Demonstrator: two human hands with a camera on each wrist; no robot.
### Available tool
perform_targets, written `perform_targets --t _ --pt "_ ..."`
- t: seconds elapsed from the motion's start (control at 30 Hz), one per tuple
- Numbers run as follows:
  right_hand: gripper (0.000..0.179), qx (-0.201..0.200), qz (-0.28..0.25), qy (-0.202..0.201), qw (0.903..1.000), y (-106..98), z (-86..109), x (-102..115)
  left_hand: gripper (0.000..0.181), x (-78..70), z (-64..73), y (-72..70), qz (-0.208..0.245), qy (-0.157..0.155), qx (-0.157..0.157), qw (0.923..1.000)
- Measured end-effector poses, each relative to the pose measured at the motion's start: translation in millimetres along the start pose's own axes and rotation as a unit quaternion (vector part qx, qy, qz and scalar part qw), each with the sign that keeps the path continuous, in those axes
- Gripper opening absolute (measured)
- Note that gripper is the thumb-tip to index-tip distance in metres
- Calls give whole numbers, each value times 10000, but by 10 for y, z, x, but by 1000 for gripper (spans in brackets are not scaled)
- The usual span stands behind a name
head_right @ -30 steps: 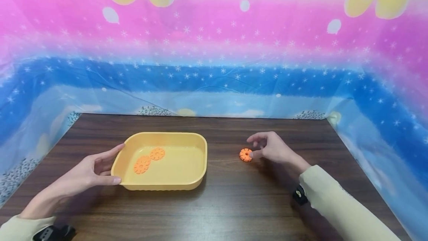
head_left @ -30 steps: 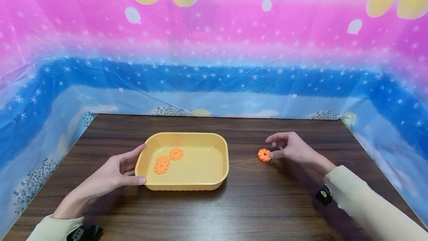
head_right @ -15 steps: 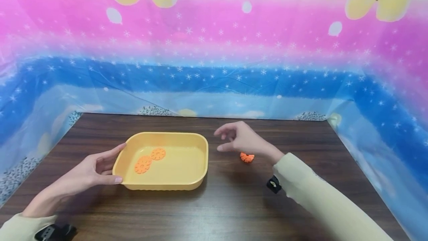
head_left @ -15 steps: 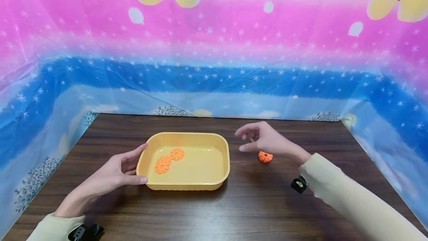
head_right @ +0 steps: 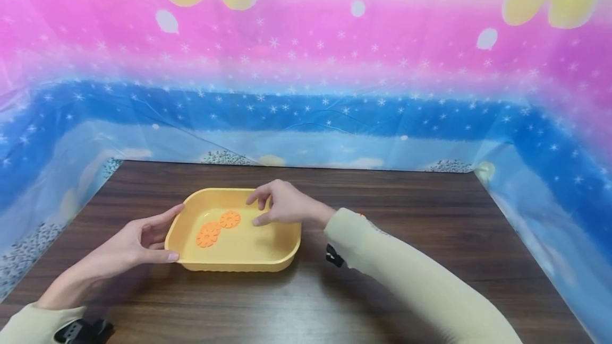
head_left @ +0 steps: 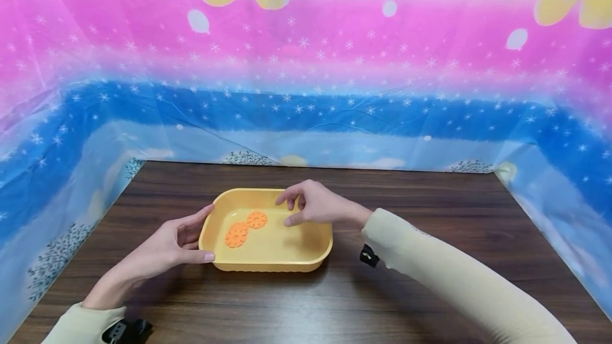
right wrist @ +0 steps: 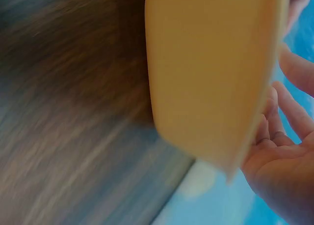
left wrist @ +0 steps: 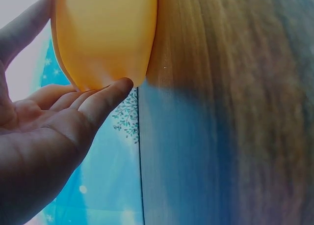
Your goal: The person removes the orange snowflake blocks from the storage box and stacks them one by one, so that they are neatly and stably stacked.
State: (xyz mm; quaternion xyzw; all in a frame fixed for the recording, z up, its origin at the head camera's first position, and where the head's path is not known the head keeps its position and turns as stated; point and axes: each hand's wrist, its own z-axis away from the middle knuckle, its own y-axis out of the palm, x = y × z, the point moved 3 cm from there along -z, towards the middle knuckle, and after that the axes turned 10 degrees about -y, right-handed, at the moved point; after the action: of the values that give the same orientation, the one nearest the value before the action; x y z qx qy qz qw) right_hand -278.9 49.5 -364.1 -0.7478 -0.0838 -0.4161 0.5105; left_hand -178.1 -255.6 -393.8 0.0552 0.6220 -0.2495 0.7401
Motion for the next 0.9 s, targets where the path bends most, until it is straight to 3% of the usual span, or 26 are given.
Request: perform_targets --t 0.37,0.9 --pt "56 694 -43 286 9972 309 -294 -45 104 -2 -3 0 33 -33 1 10000" --pt "73 1158 512 555 9904 438 -460 -116 103 6 -11 -10 -18 -41 -24 10000"
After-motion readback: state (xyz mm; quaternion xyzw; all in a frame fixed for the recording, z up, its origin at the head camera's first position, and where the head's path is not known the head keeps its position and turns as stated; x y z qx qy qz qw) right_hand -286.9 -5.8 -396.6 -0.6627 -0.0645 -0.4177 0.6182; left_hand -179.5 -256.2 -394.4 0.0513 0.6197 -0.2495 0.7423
